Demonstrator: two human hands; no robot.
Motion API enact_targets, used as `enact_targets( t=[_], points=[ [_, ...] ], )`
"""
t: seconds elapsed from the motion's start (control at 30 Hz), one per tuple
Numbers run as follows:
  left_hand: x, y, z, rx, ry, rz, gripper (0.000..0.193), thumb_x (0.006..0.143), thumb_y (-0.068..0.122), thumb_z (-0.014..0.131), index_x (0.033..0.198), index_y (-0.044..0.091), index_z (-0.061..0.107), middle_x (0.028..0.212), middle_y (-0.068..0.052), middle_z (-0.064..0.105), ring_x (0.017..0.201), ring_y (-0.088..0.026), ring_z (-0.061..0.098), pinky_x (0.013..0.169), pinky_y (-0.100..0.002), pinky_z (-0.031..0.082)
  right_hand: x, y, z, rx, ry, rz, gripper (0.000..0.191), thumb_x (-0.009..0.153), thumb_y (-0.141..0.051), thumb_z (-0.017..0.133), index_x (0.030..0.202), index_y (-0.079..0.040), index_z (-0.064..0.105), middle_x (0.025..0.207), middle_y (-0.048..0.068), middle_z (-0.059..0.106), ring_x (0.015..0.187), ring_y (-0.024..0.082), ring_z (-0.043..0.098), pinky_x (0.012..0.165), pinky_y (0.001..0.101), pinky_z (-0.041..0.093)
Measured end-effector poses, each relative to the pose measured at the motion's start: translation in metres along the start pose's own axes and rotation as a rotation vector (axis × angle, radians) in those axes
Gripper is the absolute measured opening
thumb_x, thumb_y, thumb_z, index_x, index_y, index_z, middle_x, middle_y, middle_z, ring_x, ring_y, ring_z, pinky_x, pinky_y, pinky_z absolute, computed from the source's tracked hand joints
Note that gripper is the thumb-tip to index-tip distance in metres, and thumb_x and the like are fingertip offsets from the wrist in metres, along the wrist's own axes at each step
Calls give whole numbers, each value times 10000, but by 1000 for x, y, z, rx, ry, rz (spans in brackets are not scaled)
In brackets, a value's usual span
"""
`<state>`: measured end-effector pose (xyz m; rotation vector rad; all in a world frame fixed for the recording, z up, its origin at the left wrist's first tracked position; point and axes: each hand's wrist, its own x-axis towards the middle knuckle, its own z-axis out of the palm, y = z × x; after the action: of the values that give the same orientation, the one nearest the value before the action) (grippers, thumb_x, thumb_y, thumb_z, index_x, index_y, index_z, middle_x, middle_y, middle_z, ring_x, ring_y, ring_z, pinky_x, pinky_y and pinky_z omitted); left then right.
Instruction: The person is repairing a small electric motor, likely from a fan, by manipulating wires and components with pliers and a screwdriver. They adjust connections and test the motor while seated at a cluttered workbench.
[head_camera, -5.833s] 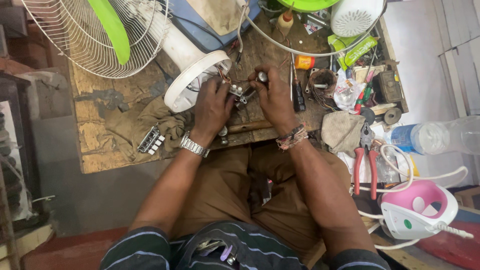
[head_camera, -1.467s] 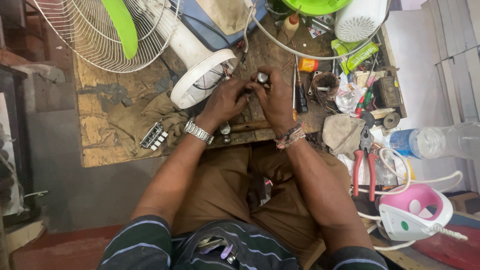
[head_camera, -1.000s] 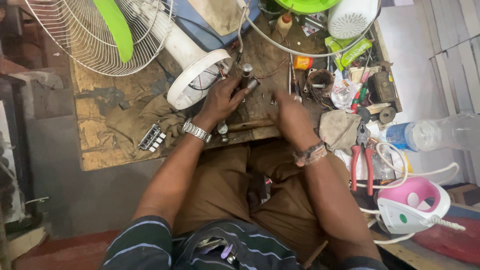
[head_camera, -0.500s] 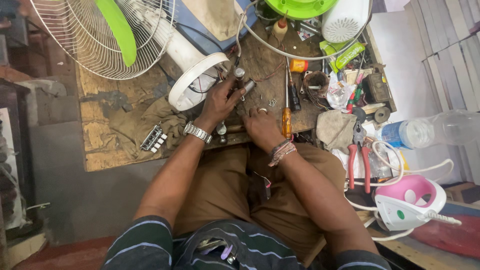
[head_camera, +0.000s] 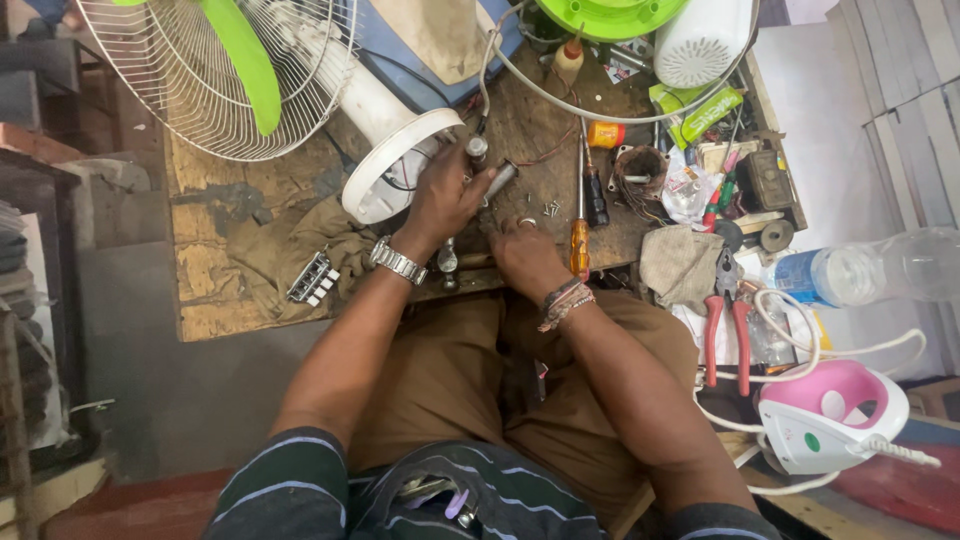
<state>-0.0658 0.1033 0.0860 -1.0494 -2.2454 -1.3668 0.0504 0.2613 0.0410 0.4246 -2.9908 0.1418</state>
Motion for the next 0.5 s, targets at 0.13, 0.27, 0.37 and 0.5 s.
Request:
enact_targets(
  t=[0.13, 0.27, 0.37, 0.5],
  points=[
    [9, 8, -4, -181, -113, -210, 435, 1002, 198, 711, 1343, 6, 522, 965, -165, 738, 855, -360, 728, 724, -434, 556, 1, 0, 3, -11, 2, -15, 266, 832, -113, 614, 1078, -86, 710, 948, 138, 688, 848, 319, 707, 664, 442, 573],
    [7, 15, -8, -234, -91, -214, 428, 1007, 161, 691, 1366, 21, 507, 998, -146, 763, 908, -329, 763, 772, -409, 580, 1, 1, 8, -30, 5, -24, 234, 864, -125, 605, 1071, -96, 709, 931, 135, 688, 833, 314, 710, 650, 435, 576],
    [7, 16, -7, -243, -96, -253, 441, 987, 160, 683, 1362, 11, 505, 997, -144, 765, 895, -325, 764, 763, -408, 576, 1, 1, 9, -24, 19, -28, 236, 881, -124, 597, 1083, -88, 714, 932, 141, 687, 801, 312, 710, 621, 423, 573],
    [5, 13, -3, -170, -118, -218, 327, 1010, 175, 694, 1264, 20, 560, 1033, -158, 760, 958, -344, 759, 791, -421, 585, 2, 2, 7, -23, 1, -37, 235, 872, -118, 590, 1069, -82, 712, 948, 141, 689, 792, 306, 713, 624, 414, 574]
  ],
)
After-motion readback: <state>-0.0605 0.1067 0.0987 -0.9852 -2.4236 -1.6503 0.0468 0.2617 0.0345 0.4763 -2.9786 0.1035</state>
